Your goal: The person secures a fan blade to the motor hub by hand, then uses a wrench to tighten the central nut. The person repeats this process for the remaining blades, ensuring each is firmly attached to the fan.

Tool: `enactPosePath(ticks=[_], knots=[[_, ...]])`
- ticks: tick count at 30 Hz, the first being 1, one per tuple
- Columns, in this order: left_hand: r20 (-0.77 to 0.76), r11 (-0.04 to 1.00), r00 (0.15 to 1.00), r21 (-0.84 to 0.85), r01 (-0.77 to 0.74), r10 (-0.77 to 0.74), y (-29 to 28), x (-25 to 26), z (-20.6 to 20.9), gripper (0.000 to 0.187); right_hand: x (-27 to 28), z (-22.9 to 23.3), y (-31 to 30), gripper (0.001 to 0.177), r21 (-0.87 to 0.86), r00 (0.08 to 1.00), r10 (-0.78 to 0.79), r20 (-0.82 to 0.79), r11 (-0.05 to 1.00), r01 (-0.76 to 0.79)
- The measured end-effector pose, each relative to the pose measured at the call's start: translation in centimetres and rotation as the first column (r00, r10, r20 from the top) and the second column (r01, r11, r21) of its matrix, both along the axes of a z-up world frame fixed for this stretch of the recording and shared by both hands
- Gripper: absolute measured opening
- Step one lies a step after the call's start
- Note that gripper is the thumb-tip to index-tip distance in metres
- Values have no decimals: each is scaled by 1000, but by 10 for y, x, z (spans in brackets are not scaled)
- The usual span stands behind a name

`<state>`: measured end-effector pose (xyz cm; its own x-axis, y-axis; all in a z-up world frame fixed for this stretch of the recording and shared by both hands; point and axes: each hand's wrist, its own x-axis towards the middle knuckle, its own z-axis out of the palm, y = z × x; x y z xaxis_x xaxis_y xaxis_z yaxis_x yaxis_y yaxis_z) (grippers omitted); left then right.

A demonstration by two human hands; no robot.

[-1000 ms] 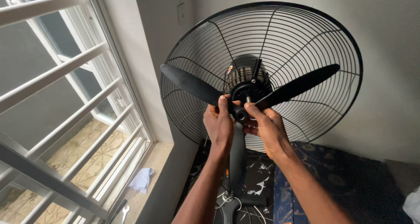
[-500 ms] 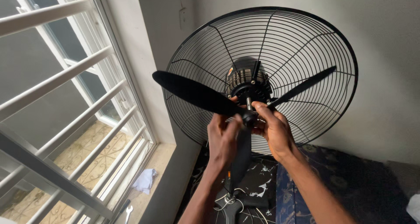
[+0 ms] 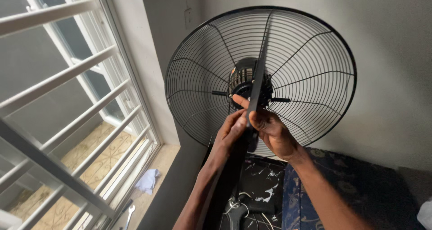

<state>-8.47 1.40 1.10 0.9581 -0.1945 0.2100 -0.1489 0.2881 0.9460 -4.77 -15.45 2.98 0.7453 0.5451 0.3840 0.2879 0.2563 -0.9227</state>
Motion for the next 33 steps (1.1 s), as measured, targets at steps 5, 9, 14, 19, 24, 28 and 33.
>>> enactPosePath(ticks=[5,9,14,19,24,28,33], knots=[[142,996,989,84,25,-36,5,-1,17,66,6,13,-2,68,-24,995,96,38,995,-95],[205,998,977,50,40,-50,15,7,20,61,22,12,0,32,111,974,176,-140,981,-161],[198,999,980,20,-38,34,11,15,16,53,20,31,15,40,70,973,119,-199,992,-107],[283,949,906,-58,-311,315,-16,14,21,54,15,50,29,46,83,921,-90,-378,988,130],[281,910,866,-129,-394,414,-30,8,42,48,10,57,31,35,94,781,-195,-593,947,307],[231,888,857,-111,-447,461,-32,0,50,47,13,48,17,33,-63,754,-445,-483,877,476],[247,829,837,-431,-356,488,-32,-1,51,47,9,45,-10,36,-20,707,-624,-334,754,657]])
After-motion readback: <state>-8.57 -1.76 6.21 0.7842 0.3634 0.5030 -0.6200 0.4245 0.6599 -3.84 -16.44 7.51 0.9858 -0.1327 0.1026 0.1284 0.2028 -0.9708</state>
